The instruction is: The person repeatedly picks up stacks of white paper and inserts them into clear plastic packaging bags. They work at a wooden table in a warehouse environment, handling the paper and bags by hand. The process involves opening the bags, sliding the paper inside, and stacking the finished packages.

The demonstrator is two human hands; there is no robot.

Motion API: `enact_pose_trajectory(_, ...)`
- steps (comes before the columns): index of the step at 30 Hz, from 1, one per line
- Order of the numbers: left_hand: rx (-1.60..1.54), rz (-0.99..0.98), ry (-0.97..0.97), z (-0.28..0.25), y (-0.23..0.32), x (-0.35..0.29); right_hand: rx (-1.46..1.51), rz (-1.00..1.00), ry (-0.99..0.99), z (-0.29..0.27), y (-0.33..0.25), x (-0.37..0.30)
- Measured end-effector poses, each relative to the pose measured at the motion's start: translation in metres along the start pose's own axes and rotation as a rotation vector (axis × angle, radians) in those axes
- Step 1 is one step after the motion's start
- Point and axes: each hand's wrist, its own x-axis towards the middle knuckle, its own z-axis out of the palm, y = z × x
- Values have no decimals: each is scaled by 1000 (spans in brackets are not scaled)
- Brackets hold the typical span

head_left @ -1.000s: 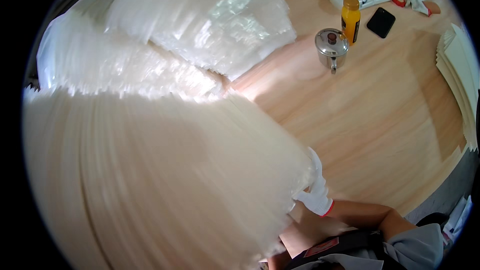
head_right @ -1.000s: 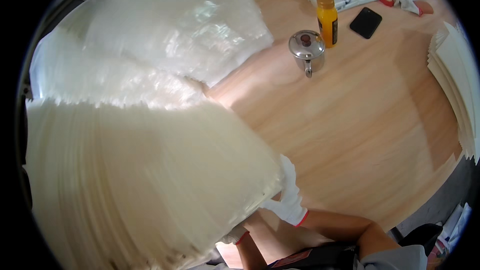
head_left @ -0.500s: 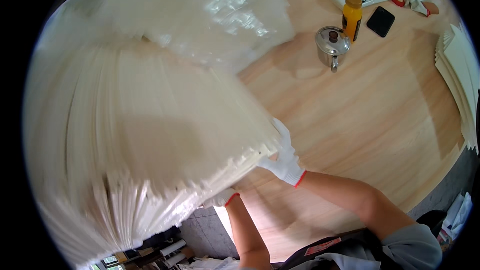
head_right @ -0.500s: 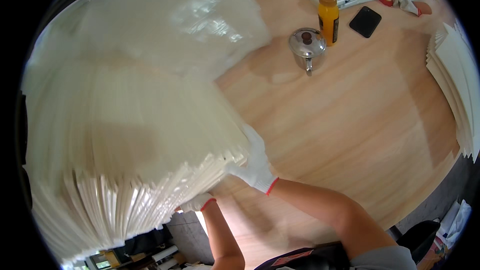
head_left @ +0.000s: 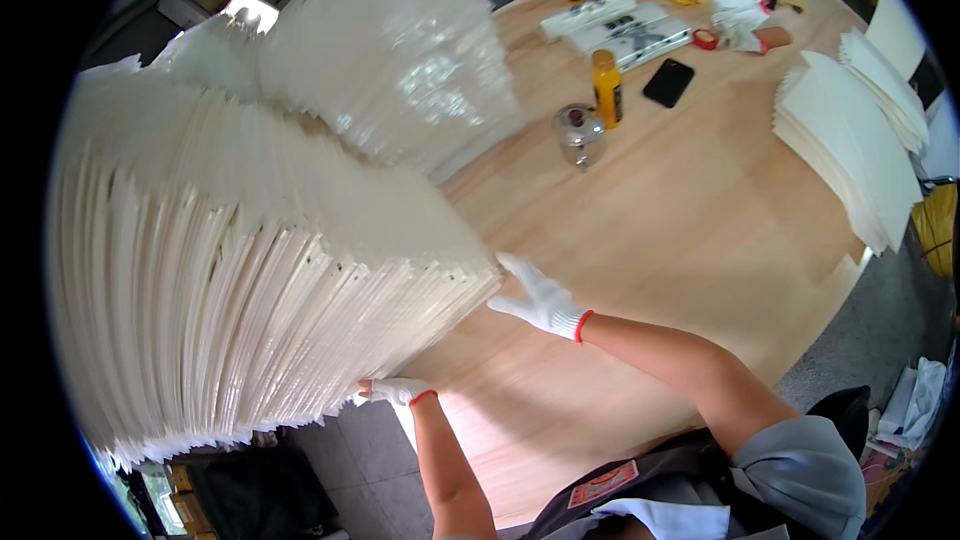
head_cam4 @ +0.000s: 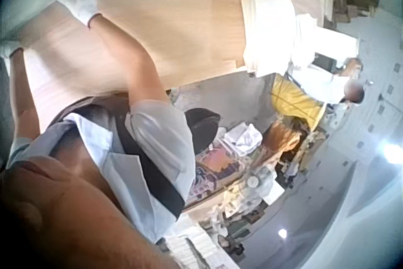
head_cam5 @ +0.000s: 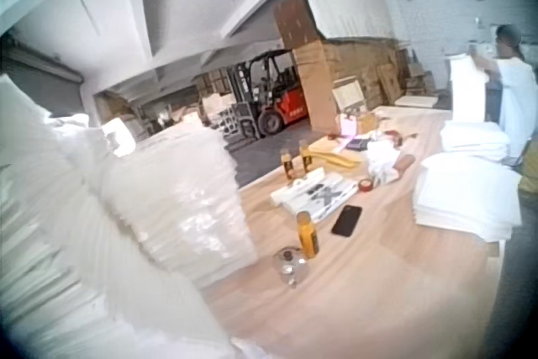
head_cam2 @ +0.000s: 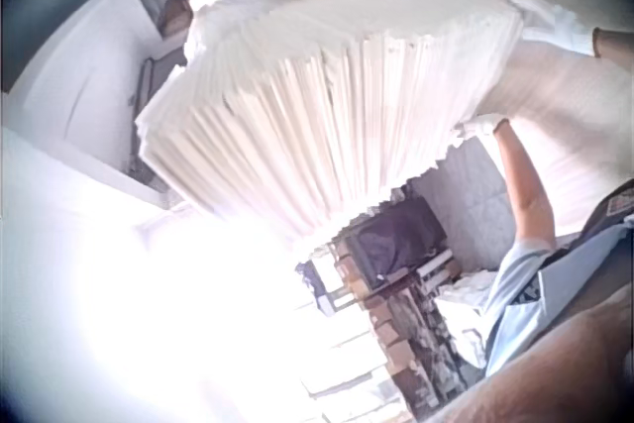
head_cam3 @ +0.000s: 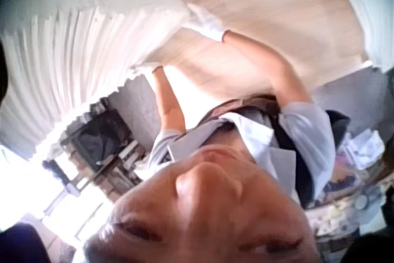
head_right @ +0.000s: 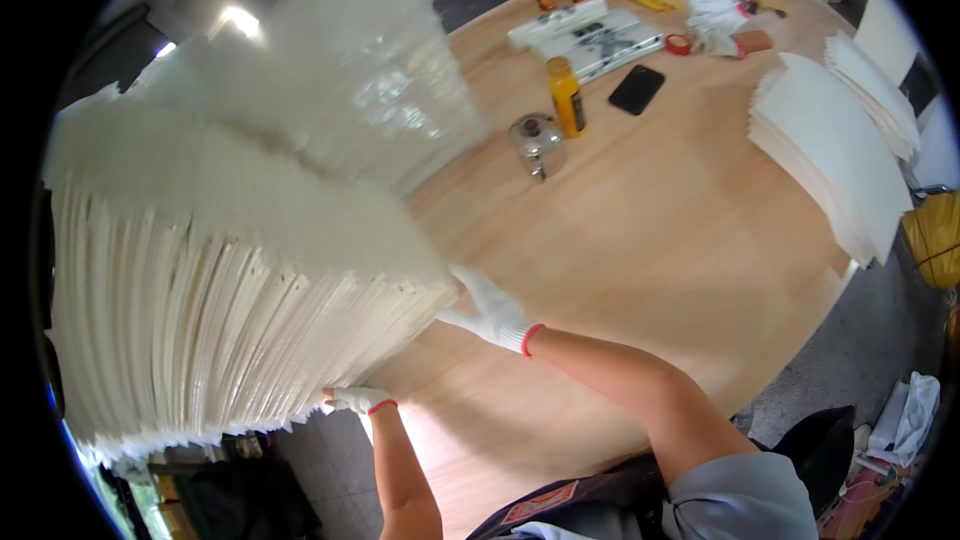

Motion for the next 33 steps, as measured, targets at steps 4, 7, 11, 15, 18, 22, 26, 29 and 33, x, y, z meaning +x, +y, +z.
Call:
enact_pose_trajectory(4, 147, 40, -244, -32, 3, -76, -40, 5, -94, -63, 34, -41)
enact_pose_trajectory(7, 184, 207, -670, -59, -35, -130, -48, 58, -12, -122, 64, -59)
enact_pose_trajectory(11, 688, 680, -1025, -69, -40, -218, -210, 102, 74, -199, 61, -52)
enact_pose_trajectory(15, 787, 855, -1280, -43, 8, -302, -464, -15, 190, -278, 61, -14)
enact_pose_trajectory(18, 804, 957, -1311, -23, 7, -346, -672, -102, 227, -337, 53, 20)
enact_pose_trajectory(22, 792, 1016, -1354, 2, 4, -385, -867, -140, 243, -409, 64, 70)
enact_pose_trajectory(26, 853, 976, -1398, 16, 12, -393, -989, -220, 226, -460, 78, 134)
enact_pose_trajectory(29, 838, 948, -1385, 18, 13, -391, -1026, -200, 115, -470, 62, 188)
enact_pose_trajectory(33, 836, 992, -1366, 26, 14, -390, -1114, -335, 12, -481, 106, 260)
